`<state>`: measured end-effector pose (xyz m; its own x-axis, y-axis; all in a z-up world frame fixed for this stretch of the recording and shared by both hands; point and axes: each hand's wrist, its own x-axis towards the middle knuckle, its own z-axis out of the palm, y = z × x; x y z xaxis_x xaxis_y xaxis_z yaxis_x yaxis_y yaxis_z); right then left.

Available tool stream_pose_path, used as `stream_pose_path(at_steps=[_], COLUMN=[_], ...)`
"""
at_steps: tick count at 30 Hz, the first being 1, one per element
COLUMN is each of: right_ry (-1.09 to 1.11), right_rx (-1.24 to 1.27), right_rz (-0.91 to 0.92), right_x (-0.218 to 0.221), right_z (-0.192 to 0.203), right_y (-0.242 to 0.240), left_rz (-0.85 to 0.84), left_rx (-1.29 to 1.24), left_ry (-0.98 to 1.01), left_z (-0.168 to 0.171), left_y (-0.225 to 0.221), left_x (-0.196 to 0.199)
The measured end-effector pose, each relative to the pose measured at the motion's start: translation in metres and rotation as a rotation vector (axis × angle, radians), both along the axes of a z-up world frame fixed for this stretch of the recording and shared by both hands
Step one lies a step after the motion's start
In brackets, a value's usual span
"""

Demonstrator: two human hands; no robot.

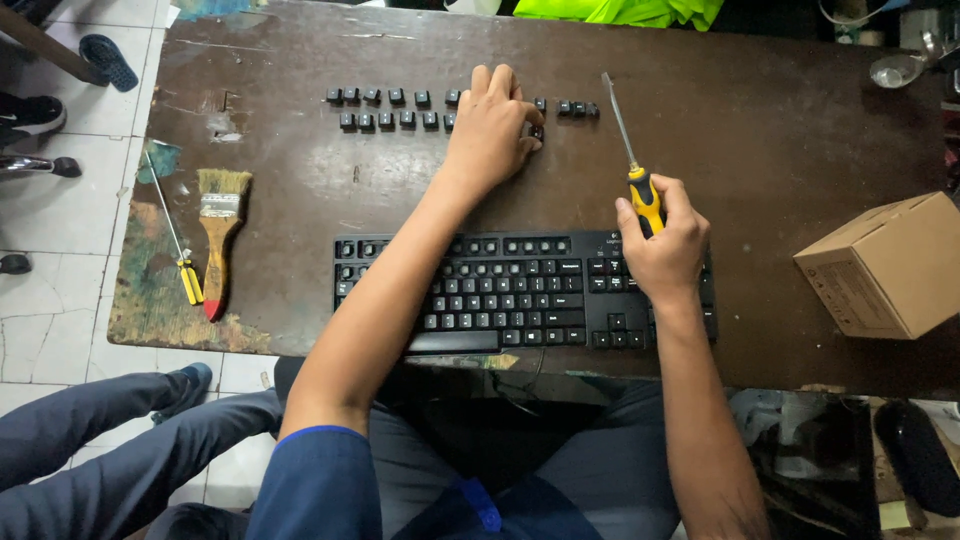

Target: The person is disassembling a computer keyboard by removing the keycaps and using a screwdriver to open the casing.

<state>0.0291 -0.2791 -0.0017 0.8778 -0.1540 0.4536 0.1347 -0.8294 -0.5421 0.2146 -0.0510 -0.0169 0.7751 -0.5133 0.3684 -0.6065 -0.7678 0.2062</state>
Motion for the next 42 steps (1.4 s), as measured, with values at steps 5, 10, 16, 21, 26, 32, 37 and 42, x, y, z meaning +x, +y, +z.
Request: stream_pose_path(at_steps=[5, 10, 16, 21, 26, 32, 37, 42], right_ry=[-0.014, -0.030, -0.004, -0.018, 0.002, -0.011, -0.027, 0.009], right_rx=[-0.007, -0.004, 0.010, 0.018, 0.019, 0.002, 0.025, 0.070], right_rz=[-0.005, 0.013, -0.004, -0.003, 0.006, -0.025, -0.009, 0.009], right_x=[0.000, 0.002, 0.001, 0.002, 0.000, 0.001, 0.001, 0.000], right_z=[-0.001, -0.003, -0.001, -0.001, 0.002, -0.001, 0.006, 0.010], right_y=[0.000, -0.001, 0.000, 0.000, 0.002, 0.000, 0.001, 0.002], left_rz=[0.012, 0.013, 0.025, -0.017, -0.047, -0.049, 0.028, 0.002], left_rx=[-0.015, -0.006, 0.013, -0.046, -0.057, 0.009, 0.233, 0.253], left_ry=[0.039, 0.026, 0.011, -0.034, -0.099, -0.190, -0.078, -0.093], left_z=[-0.001, 0.000, 0.000, 0.005, 0.012, 0.021, 0.012, 0.007], left_y=[0.000, 0.000, 0.001, 0.004, -0.009, -0.059, -0.097, -0.104], left_x=[0.003, 0.003, 0.003, 0.000, -0.003, 0.025, 0.046, 0.052])
